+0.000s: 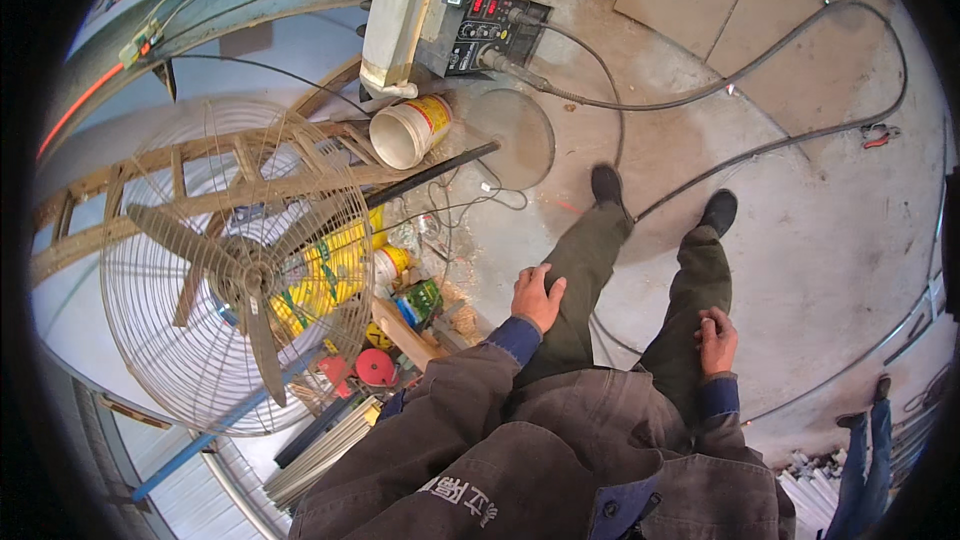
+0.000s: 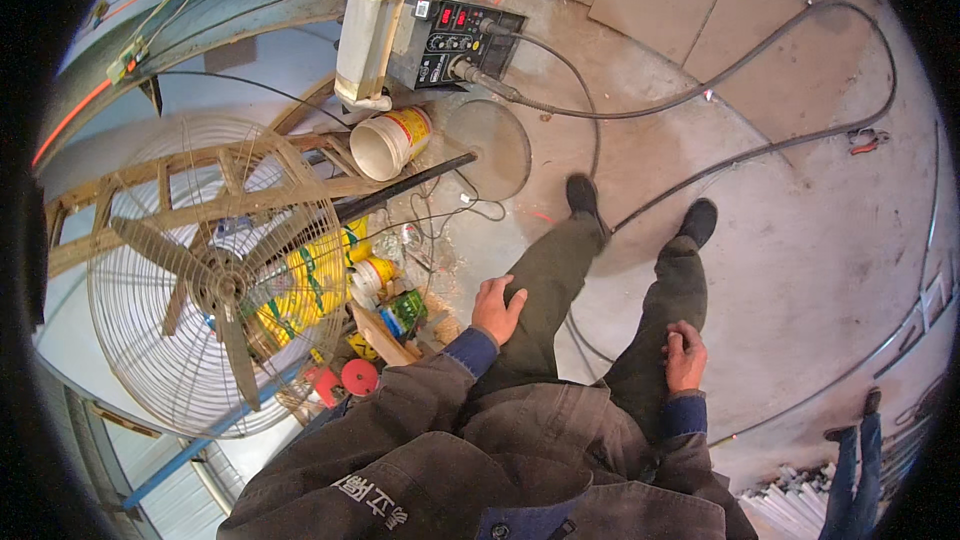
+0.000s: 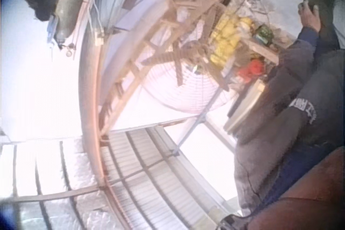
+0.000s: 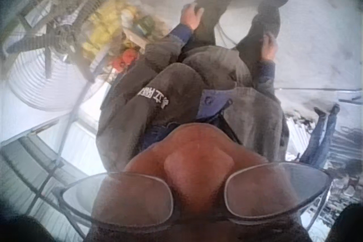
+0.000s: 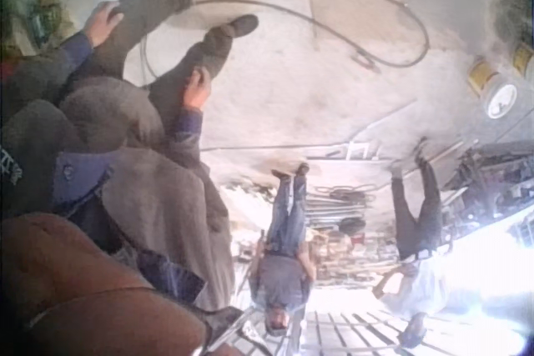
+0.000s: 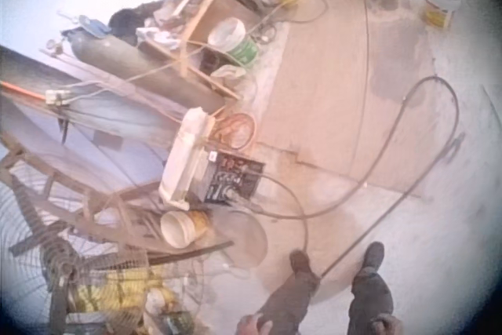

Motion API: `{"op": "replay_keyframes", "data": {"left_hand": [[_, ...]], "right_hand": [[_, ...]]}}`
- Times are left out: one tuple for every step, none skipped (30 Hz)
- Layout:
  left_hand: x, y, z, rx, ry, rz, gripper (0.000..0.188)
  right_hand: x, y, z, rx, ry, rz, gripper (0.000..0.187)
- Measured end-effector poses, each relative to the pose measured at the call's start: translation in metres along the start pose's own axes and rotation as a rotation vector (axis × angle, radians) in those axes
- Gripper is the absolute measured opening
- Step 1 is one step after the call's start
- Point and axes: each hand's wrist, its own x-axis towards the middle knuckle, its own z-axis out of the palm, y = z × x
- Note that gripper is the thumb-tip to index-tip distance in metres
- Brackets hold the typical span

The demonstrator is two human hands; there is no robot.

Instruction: The person welds a metal frame using a welding torch, creating bright sparks and molten metal. They adjust the welding machine settings and continue welding different sections of the frame.

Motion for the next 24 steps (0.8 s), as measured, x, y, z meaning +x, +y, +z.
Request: {"op": "replay_keyframes", "data": {"left_hand": [[0.009, -0.004, -0.005, 0.012, -0.001, 0.012, 0.049], [0.019, -0.009, -0.009, 0.025, -0.001, 0.025, 0.049], [0.031, -0.013, -0.014, 0.040, -0.001, 0.041, 0.048], [0.042, -0.015, -0.017, 0.035, -0.022, 0.044, 0.047], [0.057, -0.017, -0.018, 0.032, -0.046, 0.055, 0.047], [0.073, -0.020, -0.018, 0.032, -0.071, 0.067, 0.046], [0.089, -0.027, -0.014, 0.026, -0.061, 0.121, 0.041], [0.104, -0.031, -0.016, 0.065, -0.088, 0.140, 0.039], [0.122, -0.034, -0.017, 0.101, -0.111, 0.167, 0.037], [0.140, -0.038, -0.019, 0.136, -0.137, 0.193, 0.035], [0.167, -0.042, -0.024, 0.194, -0.023, 0.304, 0.033], [0.195, -0.050, -0.031, 0.125, -0.034, 0.266, 0.033], [0.236, -0.057, -0.036, 0.055, -0.046, 0.225, 0.034], [0.263, -0.069, -0.049, -0.019, -0.048, 0.160, 0.035], [0.290, -0.066, -0.063, -0.087, -0.029, 0.170, 0.033], [0.323, -0.054, -0.075, -0.158, -0.011, 0.192, 0.031], [0.356, -0.051, -0.087, -0.140, -0.008, 0.141, 0.031], [0.383, -0.051, -0.096, -0.120, -0.008, 0.085, 0.032], [0.409, -0.051, -0.100, -0.258, 0.000, 0.064, 0.031], [0.435, -0.049, -0.102, -0.396, 0.008, 0.047, 0.030], [0.452, -0.038, -0.108, -0.535, 0.004, -0.008, 0.032], [0.465, -0.024, -0.114, -0.671, -0.005, -0.064, 0.033], [0.478, -0.018, -0.117, -0.745, 0.002, -0.086, 0.034], [0.489, -0.011, -0.120, -0.819, 0.006, -0.105, 0.035]], "right_hand": [[0.016, 0.024, 0.003, 0.007, 0.036, -0.095, 0.032], [0.017, 0.015, 0.011, 0.017, 0.039, -0.072, 0.032], [0.020, 0.005, 0.014, 0.031, 0.042, -0.048, 0.032], [0.022, -0.006, 0.019, 0.043, 0.044, -0.024, 0.032], [0.025, -0.009, 0.026, 0.075, 0.084, 0.001, 0.034], [0.027, -0.014, 0.035, 0.136, 0.122, 0.019, 0.035], [0.023, -0.019, 0.042, 0.199, 0.170, 0.033, 0.036], [0.026, -0.021, 0.051, 0.260, 0.214, 0.053, 0.037], [0.029, -0.016, 0.062, 0.362, 0.252, 0.053, 0.040], [0.025, -0.012, 0.074, 0.429, 0.292, 0.085, 0.041], [0.022, -0.007, 0.091, 0.511, 0.340, 0.106, 0.042], [0.020, -0.001, 0.108, 0.571, 0.365, 0.138, 0.044], [0.023, 0.008, 0.127, 0.614, 0.372, 0.101, 0.046], [0.016, 0.008, 0.141, 0.575, 0.372, 0.123, 0.045], [0.013, 0.001, 0.154, 0.551, 0.385, 0.135, 0.044], [0.016, -0.002, 0.165, 0.532, 0.405, 0.140, 0.044], [0.017, 0.001, 0.171, 0.514, 0.408, 0.119, 0.042], [0.019, 0.000, 0.176, 0.504, 0.410, 0.131, 0.041], [0.019, -0.001, 0.180, 0.490, 0.411, 0.144, 0.041], [0.020, -0.001, 0.184, 0.479, 0.414, 0.154, 0.041], [0.022, 0.004, 0.184, 0.505, 0.402, 0.127, 0.041], [0.021, 0.005, 0.183, 0.486, 0.399, 0.128, 0.042], [0.021, 0.002, 0.182, 0.466, 0.392, 0.128, 0.042], [0.021, 0.000, 0.181, 0.449, 0.388, 0.127, 0.043]]}}
